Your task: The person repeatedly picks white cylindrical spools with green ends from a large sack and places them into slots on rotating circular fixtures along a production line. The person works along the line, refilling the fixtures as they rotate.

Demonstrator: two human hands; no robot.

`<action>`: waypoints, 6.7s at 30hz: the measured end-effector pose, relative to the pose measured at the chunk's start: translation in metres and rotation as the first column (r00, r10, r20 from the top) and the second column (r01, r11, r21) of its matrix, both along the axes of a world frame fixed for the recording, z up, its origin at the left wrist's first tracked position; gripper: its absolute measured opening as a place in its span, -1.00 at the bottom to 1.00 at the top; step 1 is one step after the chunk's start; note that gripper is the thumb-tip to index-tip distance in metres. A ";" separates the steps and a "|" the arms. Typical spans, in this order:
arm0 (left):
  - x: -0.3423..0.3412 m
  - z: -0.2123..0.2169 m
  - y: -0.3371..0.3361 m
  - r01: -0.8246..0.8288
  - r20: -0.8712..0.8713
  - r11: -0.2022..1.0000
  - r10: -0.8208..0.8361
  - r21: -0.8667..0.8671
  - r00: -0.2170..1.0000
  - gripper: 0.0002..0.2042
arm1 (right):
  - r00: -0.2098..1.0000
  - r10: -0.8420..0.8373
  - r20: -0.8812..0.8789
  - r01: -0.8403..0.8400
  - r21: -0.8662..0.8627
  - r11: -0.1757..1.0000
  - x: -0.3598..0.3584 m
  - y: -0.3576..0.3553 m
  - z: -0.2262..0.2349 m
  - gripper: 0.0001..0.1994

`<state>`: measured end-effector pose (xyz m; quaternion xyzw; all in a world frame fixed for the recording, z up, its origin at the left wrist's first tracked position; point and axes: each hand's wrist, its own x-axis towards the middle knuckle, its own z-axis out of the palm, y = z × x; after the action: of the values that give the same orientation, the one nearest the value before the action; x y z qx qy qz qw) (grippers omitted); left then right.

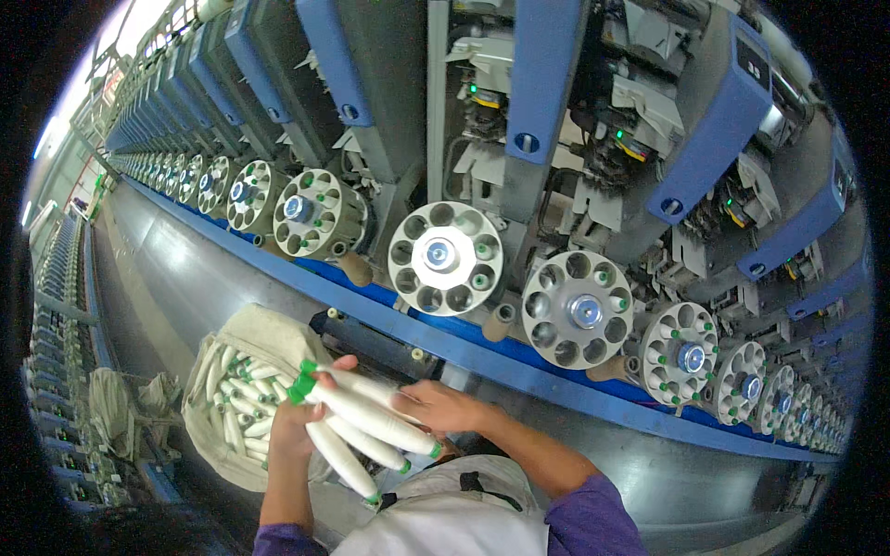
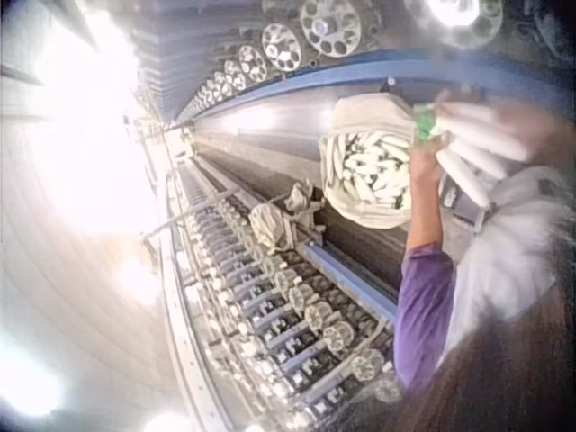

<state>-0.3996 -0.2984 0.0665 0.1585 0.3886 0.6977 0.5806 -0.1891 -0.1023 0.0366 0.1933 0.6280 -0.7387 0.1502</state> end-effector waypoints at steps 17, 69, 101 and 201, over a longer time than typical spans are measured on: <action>0.064 -0.040 0.087 -0.232 0.300 0.932 0.314 -0.278 0.901 -0.66 | 0.843 -0.452 -0.291 0.498 0.106 0.861 0.135 0.078 -0.054 -0.66; 0.034 -0.083 0.109 -0.374 0.427 0.794 0.584 -0.480 0.691 -0.85 | 0.481 -0.617 -0.623 0.750 -0.072 0.657 0.129 0.091 -0.040 -0.74; -0.073 -0.039 0.143 -0.342 0.266 0.927 0.372 -0.153 0.889 -0.75 | 0.101 -0.925 -0.366 0.868 0.487 -0.098 0.148 0.109 -0.110 -0.68; -0.258 -0.080 -0.340 -0.745 -0.407 0.110 0.781 -0.658 0.474 -0.41 | 0.995 0.090 -0.040 -0.085 0.099 0.991 -0.563 -0.123 -0.086 -0.39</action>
<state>-0.6579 -0.6380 -0.0139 -0.3437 0.6566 0.6542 0.1508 -0.7524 -0.2250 -0.0491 0.1563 0.6741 -0.7042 0.1590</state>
